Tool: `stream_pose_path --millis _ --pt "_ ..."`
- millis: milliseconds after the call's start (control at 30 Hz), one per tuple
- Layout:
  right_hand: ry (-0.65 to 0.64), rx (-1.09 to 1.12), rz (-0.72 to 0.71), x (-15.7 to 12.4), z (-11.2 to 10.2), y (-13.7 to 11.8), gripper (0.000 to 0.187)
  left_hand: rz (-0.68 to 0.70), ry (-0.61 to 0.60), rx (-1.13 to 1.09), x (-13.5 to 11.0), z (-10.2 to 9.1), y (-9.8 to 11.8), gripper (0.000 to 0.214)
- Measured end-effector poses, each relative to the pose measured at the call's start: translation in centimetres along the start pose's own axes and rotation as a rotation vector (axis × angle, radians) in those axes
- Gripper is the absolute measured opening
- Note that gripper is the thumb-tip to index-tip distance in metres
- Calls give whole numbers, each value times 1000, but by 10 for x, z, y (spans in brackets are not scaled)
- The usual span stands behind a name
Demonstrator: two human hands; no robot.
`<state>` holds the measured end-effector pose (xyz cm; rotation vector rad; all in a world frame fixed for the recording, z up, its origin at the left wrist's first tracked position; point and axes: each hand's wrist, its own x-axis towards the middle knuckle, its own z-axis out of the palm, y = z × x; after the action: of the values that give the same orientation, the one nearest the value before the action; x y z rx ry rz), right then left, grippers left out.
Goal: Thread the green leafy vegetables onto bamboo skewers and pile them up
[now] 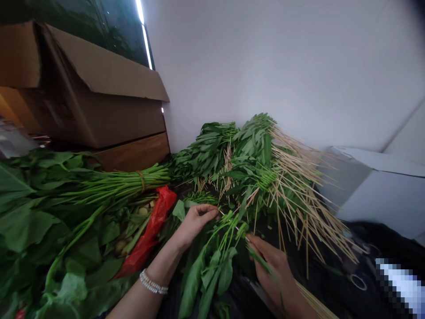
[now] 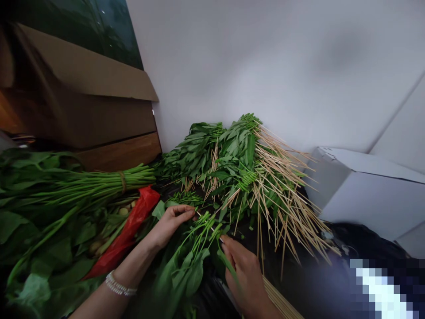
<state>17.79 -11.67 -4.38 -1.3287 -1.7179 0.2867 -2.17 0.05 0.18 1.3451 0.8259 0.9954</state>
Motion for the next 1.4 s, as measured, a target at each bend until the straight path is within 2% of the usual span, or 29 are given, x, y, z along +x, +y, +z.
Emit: stream_pose_path --millis 233,400,500,600,733,833,967,1067,1200,1300,1400 --pt "-24 -7 -10 3 -2 -4 28 0 -21 16 2 -2 -1 21" --pt "-9 -25 -19 3 -1 -7 31 -14 -74 62 0 3 -3 24" --pt "-13 -5 2 3 0 -8 30 -13 -64 44 -1 5 -5 25" --pt "1 11 23 3 0 -9 26 10 -42 77 -1 3 -3 39" --pt "24 -13 34 2 -2 -10 23 73 52 157 3 -6 2 62" --pt "109 -15 111 2 -5 -10 25 66 92 150 5 -12 2 65" --pt "300 25 311 3 -14 -10 29 51 163 111 7 -14 0 66" --pt "415 47 414 5 -21 -14 31 83 224 29 7 -13 1 62" --pt "507 201 423 10 -28 -22 33 167 356 34 7 -16 4 52" --pt "502 256 442 13 -30 -27 34 237 401 163 8 -18 4 38" --pt "473 231 466 13 -28 -28 35 342 342 432 8 -18 -1 19"
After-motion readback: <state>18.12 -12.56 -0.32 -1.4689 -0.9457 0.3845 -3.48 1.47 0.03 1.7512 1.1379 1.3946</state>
